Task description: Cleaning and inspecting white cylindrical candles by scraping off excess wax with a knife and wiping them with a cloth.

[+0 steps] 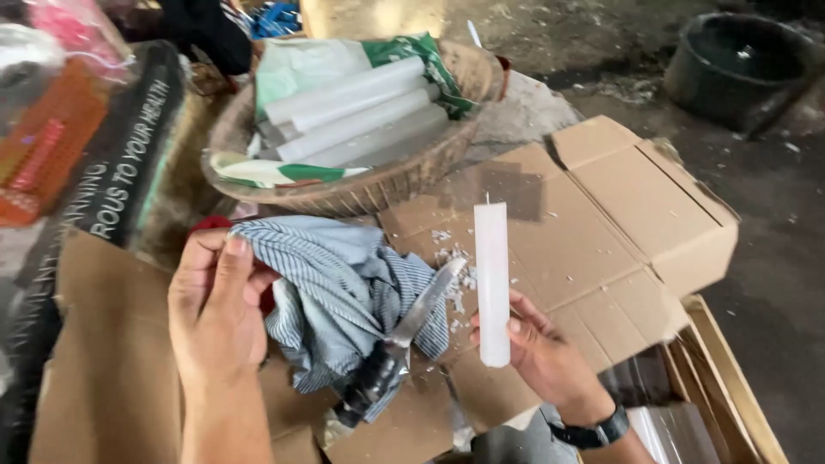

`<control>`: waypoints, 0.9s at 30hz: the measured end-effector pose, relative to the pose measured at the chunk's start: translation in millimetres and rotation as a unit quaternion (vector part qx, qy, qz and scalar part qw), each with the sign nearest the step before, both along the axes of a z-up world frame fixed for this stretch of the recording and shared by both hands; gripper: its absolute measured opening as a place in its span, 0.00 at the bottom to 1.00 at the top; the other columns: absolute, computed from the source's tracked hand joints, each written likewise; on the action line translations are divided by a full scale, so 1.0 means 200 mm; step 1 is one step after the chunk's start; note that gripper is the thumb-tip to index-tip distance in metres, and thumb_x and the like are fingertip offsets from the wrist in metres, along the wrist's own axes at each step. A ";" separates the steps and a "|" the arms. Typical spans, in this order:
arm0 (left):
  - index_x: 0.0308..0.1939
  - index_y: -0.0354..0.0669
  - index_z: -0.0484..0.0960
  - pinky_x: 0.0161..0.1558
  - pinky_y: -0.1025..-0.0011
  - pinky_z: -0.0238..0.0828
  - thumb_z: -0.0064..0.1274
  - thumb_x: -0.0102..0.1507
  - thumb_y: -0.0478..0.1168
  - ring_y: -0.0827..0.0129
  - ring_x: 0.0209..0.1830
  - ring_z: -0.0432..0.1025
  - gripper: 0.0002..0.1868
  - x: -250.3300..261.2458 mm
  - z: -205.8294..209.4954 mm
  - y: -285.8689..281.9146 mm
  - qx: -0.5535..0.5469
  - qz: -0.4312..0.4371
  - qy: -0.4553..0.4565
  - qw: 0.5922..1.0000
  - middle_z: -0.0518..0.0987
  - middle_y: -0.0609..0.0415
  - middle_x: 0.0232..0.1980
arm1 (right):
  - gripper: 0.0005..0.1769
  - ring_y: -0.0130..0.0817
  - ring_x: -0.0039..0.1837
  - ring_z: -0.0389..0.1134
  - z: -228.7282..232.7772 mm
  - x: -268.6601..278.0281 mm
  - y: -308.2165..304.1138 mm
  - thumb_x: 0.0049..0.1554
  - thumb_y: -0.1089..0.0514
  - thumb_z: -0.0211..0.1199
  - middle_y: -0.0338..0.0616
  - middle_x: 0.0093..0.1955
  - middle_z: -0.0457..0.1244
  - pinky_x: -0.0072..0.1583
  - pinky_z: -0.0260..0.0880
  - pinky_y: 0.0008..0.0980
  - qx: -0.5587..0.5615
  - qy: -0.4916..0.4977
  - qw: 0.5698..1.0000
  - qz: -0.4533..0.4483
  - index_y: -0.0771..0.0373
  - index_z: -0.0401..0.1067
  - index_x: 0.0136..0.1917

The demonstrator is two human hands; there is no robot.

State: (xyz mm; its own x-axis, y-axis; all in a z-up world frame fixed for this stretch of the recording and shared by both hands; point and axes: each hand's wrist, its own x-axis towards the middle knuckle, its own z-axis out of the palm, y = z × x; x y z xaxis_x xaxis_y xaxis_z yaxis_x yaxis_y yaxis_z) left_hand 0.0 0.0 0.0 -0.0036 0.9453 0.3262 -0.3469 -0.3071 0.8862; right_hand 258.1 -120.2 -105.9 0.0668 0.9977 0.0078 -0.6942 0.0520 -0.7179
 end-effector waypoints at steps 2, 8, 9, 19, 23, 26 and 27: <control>0.30 0.49 0.67 0.33 0.81 0.61 0.44 0.59 0.40 0.79 0.27 0.61 0.04 0.04 -0.04 -0.10 -0.049 0.082 0.125 0.988 0.65 0.64 0.27 | 0.29 0.47 0.44 0.66 -0.05 -0.09 0.03 0.44 0.59 0.60 0.56 0.48 0.62 0.47 0.67 0.43 0.003 -0.036 0.999 -0.033 0.65 0.58 0.58; 0.34 0.49 0.77 0.43 0.64 0.58 0.48 0.54 0.40 0.58 0.44 0.67 0.05 0.28 -0.28 -0.42 0.278 0.036 0.387 0.878 0.72 0.50 0.46 | 0.30 0.34 0.59 0.58 0.03 -0.40 0.11 0.43 0.56 0.56 0.49 0.57 0.58 0.58 0.56 0.32 -0.020 -0.249 0.961 -0.117 0.64 0.56 0.60; 0.35 0.48 0.78 0.37 0.62 0.56 0.49 0.55 0.36 0.56 0.42 0.63 0.05 0.32 -0.24 -0.43 0.399 0.047 0.409 0.819 0.69 0.52 0.44 | 0.29 0.32 0.58 0.59 0.03 -0.42 0.10 0.42 0.56 0.56 0.47 0.56 0.60 0.58 0.57 0.31 -0.097 -0.306 0.940 -0.116 0.62 0.58 0.58; 0.40 0.45 0.68 0.44 0.66 0.64 0.52 0.54 0.37 0.60 0.45 0.62 0.13 0.20 -0.37 -0.20 0.202 0.195 0.240 0.929 0.64 0.48 0.44 | 0.26 0.26 0.54 0.63 -0.32 -0.51 0.01 0.46 0.54 0.49 0.40 0.52 0.64 0.53 0.61 0.26 -0.013 -0.491 0.871 -0.006 0.60 0.59 0.59; 0.58 0.33 0.52 0.51 0.62 0.58 0.43 0.56 0.48 0.54 0.54 0.59 0.33 0.16 -0.37 -0.29 0.114 0.167 0.310 0.929 0.58 0.39 0.54 | 0.32 0.31 0.55 0.63 -0.28 -0.54 0.02 0.45 0.54 0.52 0.46 0.55 0.61 0.54 0.62 0.29 0.001 -0.408 0.911 -0.052 0.63 0.53 0.63; 0.49 0.35 0.62 0.45 0.59 0.58 0.32 0.59 0.50 0.51 0.48 0.60 0.23 0.16 -0.41 -0.35 0.140 0.166 0.407 0.887 0.64 0.43 0.51 | 0.33 0.35 0.62 0.59 -0.16 -0.55 0.05 0.46 0.56 0.51 0.47 0.62 0.57 0.60 0.58 0.32 0.027 -0.380 0.921 -0.080 0.64 0.51 0.64; 0.39 0.38 0.73 0.35 0.60 0.59 0.25 0.62 0.52 0.56 0.39 0.64 0.24 0.16 -0.43 -0.36 0.151 0.147 0.447 0.870 0.69 0.50 0.44 | 0.30 0.33 0.64 0.57 -0.13 -0.55 0.06 0.47 0.57 0.51 0.44 0.63 0.56 0.62 0.56 0.32 0.037 -0.417 0.905 -0.079 0.62 0.53 0.64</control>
State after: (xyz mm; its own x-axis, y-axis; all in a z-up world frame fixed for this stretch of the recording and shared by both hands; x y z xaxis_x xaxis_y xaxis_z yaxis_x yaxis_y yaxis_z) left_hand 31.3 -73.0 -85.9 0.1519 0.8176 0.5554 0.5715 -0.5311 0.6255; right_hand 147.7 -108.5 -130.9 0.1483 0.9710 0.1873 0.1079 0.1724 -0.9791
